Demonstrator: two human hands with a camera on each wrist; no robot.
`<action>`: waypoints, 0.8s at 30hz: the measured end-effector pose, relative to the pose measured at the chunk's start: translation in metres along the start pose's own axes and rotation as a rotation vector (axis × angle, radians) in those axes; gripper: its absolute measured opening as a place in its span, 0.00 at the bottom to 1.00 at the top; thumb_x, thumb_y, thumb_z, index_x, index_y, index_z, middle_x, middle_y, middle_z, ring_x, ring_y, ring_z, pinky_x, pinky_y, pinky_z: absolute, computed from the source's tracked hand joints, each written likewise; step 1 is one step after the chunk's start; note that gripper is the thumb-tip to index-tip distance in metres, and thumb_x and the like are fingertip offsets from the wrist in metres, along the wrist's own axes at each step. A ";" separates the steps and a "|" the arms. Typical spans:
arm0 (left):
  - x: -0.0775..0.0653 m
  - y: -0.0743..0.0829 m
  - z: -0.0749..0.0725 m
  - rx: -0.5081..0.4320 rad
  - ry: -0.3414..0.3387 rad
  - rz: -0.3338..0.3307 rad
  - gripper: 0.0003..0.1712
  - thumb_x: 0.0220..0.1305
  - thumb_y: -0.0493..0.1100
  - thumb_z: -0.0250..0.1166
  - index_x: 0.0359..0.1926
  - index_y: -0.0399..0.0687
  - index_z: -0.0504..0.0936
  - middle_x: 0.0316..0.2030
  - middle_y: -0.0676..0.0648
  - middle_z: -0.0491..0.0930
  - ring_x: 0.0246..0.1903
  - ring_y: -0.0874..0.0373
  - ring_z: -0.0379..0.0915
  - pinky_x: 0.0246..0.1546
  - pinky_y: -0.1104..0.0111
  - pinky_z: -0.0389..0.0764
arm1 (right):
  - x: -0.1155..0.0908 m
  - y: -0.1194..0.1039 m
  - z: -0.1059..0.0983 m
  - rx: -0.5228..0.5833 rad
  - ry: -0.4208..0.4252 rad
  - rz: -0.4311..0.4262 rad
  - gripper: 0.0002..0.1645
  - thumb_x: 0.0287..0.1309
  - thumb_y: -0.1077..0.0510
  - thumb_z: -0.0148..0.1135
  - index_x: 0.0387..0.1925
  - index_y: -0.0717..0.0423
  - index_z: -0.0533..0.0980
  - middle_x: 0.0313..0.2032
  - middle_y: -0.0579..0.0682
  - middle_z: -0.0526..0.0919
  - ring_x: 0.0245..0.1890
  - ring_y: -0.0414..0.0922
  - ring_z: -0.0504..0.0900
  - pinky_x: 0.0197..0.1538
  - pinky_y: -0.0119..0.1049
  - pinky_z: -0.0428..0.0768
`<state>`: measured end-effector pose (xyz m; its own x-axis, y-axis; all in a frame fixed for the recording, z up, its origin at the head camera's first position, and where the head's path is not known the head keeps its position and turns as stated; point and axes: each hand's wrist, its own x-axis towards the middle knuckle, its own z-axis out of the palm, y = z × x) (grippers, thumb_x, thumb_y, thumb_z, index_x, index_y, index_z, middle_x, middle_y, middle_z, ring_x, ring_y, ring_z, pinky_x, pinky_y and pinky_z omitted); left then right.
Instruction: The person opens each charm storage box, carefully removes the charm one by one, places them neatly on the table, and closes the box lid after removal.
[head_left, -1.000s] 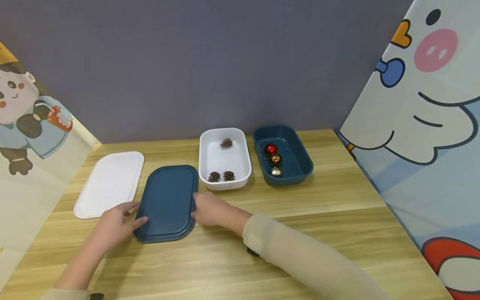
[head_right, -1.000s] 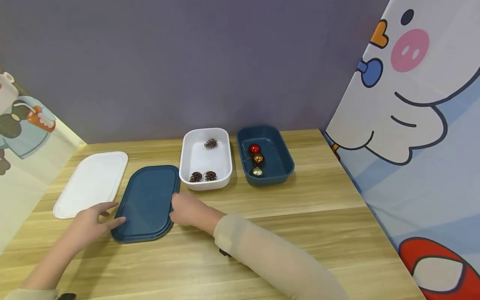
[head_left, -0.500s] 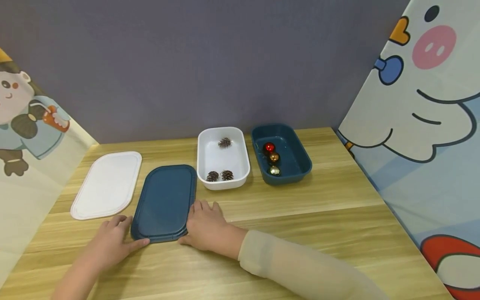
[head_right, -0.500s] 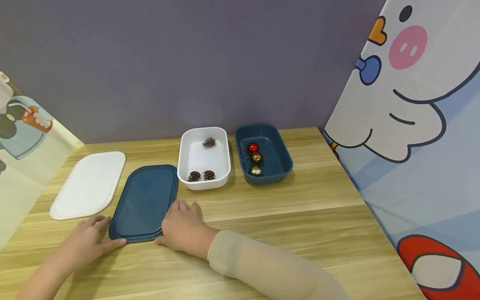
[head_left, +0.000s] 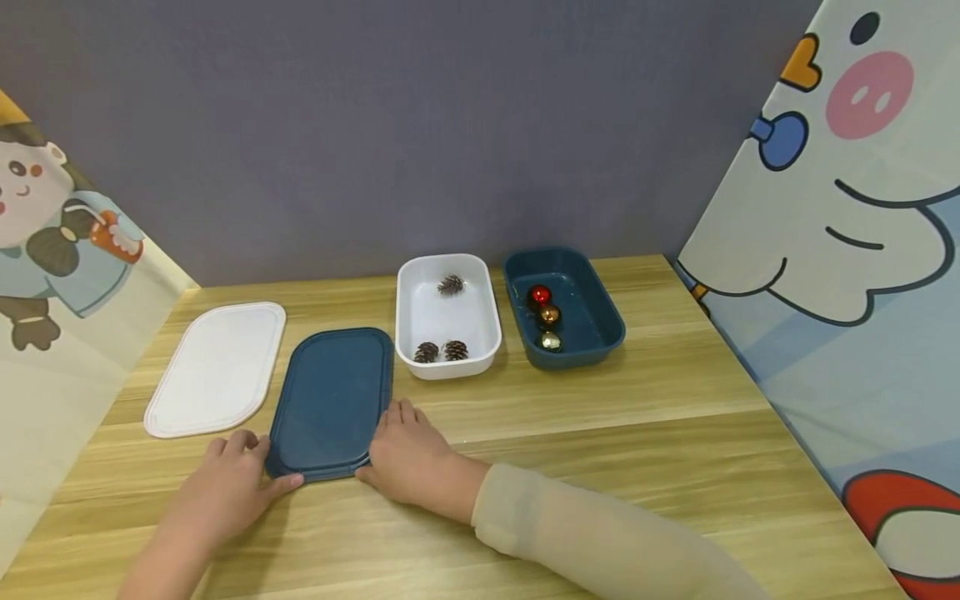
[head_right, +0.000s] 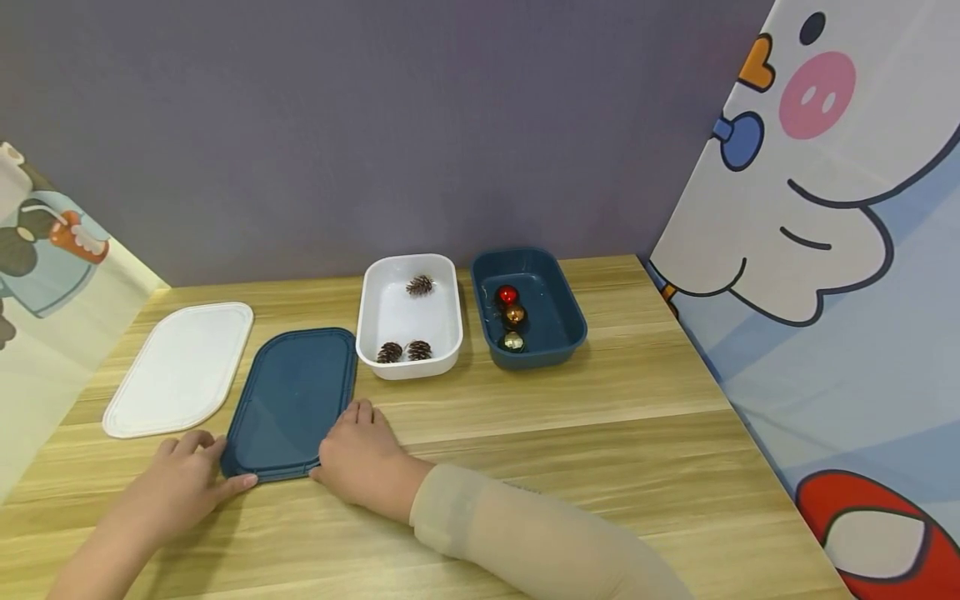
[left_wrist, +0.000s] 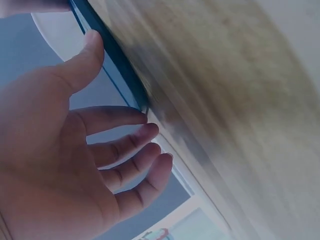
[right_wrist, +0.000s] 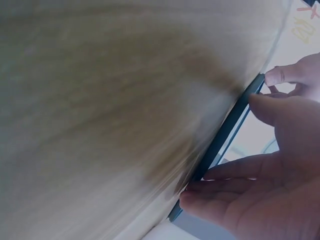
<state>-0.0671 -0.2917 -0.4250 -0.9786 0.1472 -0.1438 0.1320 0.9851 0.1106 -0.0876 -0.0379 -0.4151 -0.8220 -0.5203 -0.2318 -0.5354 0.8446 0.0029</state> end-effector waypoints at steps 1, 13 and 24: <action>0.001 0.002 0.000 0.014 0.013 0.008 0.51 0.64 0.67 0.72 0.62 0.19 0.78 0.54 0.25 0.78 0.50 0.29 0.72 0.46 0.38 0.82 | 0.000 0.000 0.000 -0.003 0.007 0.001 0.48 0.77 0.28 0.49 0.76 0.64 0.69 0.78 0.62 0.68 0.81 0.56 0.65 0.82 0.43 0.67; 0.026 0.008 -0.006 0.072 0.067 0.031 0.44 0.68 0.62 0.71 0.56 0.19 0.80 0.48 0.27 0.76 0.47 0.30 0.69 0.42 0.39 0.83 | 0.032 0.004 0.001 0.034 -0.009 0.073 0.44 0.81 0.33 0.47 0.78 0.64 0.66 0.81 0.62 0.62 0.83 0.55 0.61 0.82 0.39 0.65; 0.050 -0.001 -0.016 0.033 -0.050 -0.051 0.49 0.73 0.67 0.64 0.65 0.20 0.75 0.57 0.24 0.72 0.56 0.23 0.62 0.40 0.34 0.81 | 0.054 0.005 -0.003 0.113 -0.025 0.141 0.44 0.83 0.36 0.44 0.81 0.64 0.60 0.84 0.61 0.54 0.85 0.55 0.55 0.84 0.42 0.62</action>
<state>-0.1185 -0.2868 -0.4161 -0.9752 0.1003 -0.1974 0.0882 0.9937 0.0692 -0.1355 -0.0621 -0.4243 -0.8814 -0.3938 -0.2609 -0.3889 0.9184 -0.0723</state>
